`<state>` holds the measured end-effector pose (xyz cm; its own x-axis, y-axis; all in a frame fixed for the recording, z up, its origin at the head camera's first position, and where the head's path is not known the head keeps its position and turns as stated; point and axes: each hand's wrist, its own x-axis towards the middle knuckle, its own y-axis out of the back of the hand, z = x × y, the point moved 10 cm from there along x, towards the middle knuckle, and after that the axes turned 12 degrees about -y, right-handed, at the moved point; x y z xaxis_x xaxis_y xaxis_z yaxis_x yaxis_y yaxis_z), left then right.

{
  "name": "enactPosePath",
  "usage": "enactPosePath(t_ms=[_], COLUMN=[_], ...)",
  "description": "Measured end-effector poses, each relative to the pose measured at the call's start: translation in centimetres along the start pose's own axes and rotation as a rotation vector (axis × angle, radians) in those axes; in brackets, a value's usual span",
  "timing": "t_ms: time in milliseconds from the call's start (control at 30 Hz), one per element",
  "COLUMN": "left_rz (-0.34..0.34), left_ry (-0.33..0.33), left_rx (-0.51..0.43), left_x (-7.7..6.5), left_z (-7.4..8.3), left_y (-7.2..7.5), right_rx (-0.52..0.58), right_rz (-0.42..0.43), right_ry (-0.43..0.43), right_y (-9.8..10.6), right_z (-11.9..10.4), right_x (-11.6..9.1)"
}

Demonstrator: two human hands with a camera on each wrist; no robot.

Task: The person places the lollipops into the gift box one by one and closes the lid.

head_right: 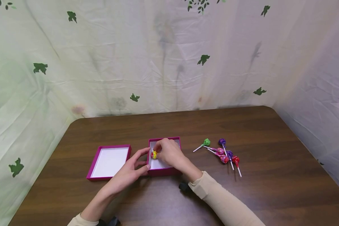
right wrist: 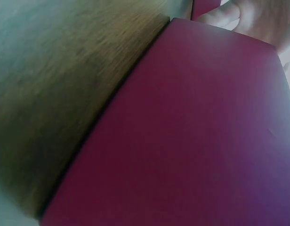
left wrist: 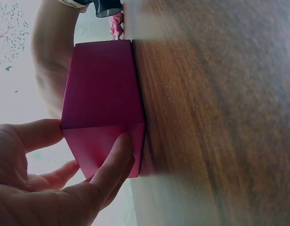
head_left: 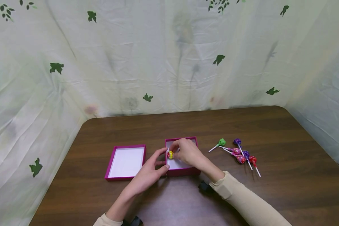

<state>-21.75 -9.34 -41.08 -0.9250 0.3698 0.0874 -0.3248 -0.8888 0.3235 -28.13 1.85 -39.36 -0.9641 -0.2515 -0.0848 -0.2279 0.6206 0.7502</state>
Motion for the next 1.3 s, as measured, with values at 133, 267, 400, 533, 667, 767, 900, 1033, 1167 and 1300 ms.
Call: enactPosePath(t_ms=[133,267,400,533,667,767,900,1033,1167,1300], left_rz=[0.0,-0.005,-0.005,0.0,-0.002,-0.001,0.005,0.005,0.005,0.006], left_ry=[-0.008,-0.009,-0.003,-0.009,-0.017,-0.019,-0.015,-0.006,0.0,0.001], left_rx=[-0.002,0.004,0.006,0.0,-0.005,-0.002,-0.002,0.005,0.014,0.017], left_x=[-0.04,-0.02,-0.03,-0.02,-0.01,-0.01,-0.03,-0.05,-0.05,-0.07], left_z=[0.05,0.07,0.04,0.16,0.2,0.15,0.07,0.02,0.02,0.07], left_y=[0.0,-0.01,-0.01,0.0,-0.06,-0.06,0.01,0.07,0.1,0.12], right_rx=[-0.004,-0.006,-0.01,-0.014,-0.009,-0.003,0.001,0.016,0.033,0.034], right_rz=[0.026,0.009,-0.006,0.014,0.032,0.039,0.039,0.03,0.013,0.004], right_ry=[-0.011,-0.034,-0.045,-0.045,-0.055,-0.066,-0.071,-0.065,-0.064,-0.058], right_y=[0.15,-0.04,-0.17,0.0,0.1,0.09,0.06,0.08,0.12,0.17], right_z=[0.06,0.24,0.33,0.23,0.34,0.47,0.51,0.42,0.27,0.18], right_x=[0.09,0.2,0.25,0.25,0.33,0.41,0.45,0.36,0.28,0.19])
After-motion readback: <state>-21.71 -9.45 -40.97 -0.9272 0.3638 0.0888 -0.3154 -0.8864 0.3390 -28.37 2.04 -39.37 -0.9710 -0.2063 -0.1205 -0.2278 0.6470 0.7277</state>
